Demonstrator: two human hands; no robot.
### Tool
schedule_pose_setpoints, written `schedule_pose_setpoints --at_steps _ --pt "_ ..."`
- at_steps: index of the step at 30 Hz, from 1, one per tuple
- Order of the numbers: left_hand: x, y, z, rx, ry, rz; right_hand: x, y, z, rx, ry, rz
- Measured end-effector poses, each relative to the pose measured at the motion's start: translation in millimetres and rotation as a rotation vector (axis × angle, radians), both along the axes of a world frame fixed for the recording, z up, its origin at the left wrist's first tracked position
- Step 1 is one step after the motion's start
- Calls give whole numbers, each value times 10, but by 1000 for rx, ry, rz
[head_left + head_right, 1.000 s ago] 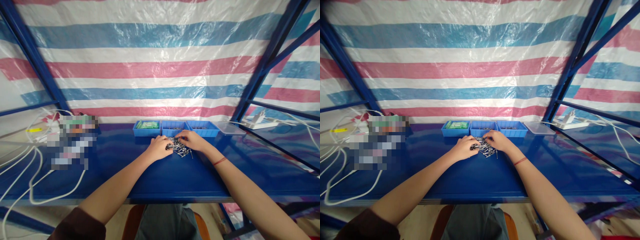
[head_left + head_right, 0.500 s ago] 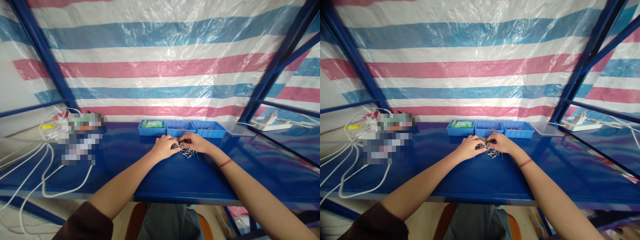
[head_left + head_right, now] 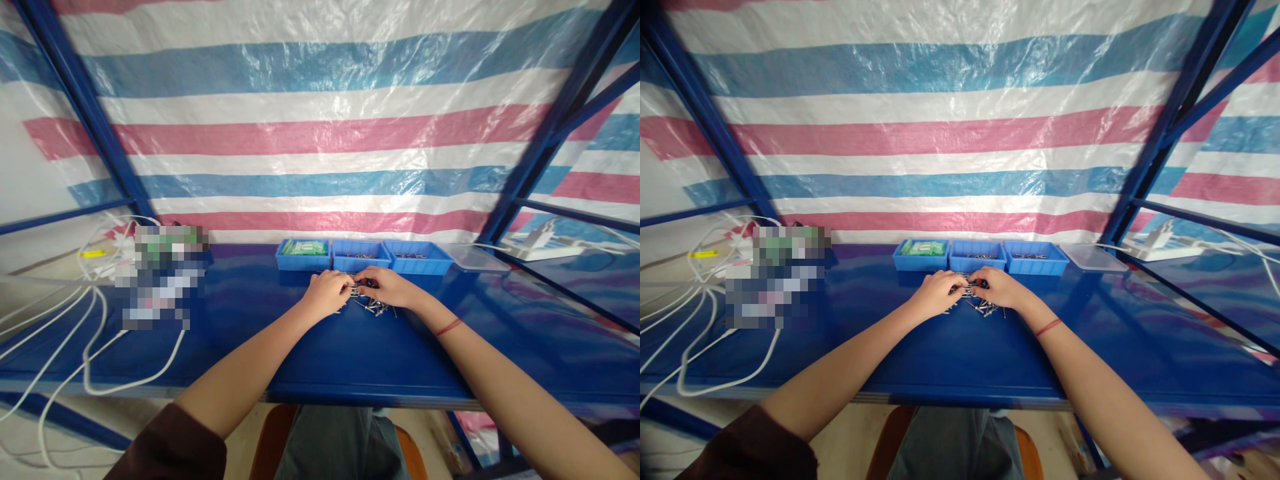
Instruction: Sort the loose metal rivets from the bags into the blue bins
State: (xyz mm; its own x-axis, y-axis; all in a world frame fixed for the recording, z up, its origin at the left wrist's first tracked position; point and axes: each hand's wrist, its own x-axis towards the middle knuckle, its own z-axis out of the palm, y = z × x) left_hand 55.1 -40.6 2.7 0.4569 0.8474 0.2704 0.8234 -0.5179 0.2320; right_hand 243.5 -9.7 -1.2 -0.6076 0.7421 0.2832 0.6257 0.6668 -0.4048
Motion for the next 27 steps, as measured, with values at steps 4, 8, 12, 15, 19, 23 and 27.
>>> schedule_pose_setpoints --at_steps 4,8,12,15,19,23,27 --pt "-4 2 12 13 -5 3 -28 -11 11 5 25 4" --pt "2 2 4 25 -21 10 -56 -36 27 47 26 23" --pt "9 -8 -6 35 -53 37 -58 -54 45 83 28 -35" --pt "8 2 -20 58 -97 66 -55 -59 58 69 97 -74" --pt "8 64 -55 61 -270 63 -84 -60 69 -12 304 -88" --pt "23 119 -75 3 -531 -22 -147 -78 88 -178 566 -102" --pt "38 112 -46 40 -769 -34 -209 -142 124 -373 730 -105"
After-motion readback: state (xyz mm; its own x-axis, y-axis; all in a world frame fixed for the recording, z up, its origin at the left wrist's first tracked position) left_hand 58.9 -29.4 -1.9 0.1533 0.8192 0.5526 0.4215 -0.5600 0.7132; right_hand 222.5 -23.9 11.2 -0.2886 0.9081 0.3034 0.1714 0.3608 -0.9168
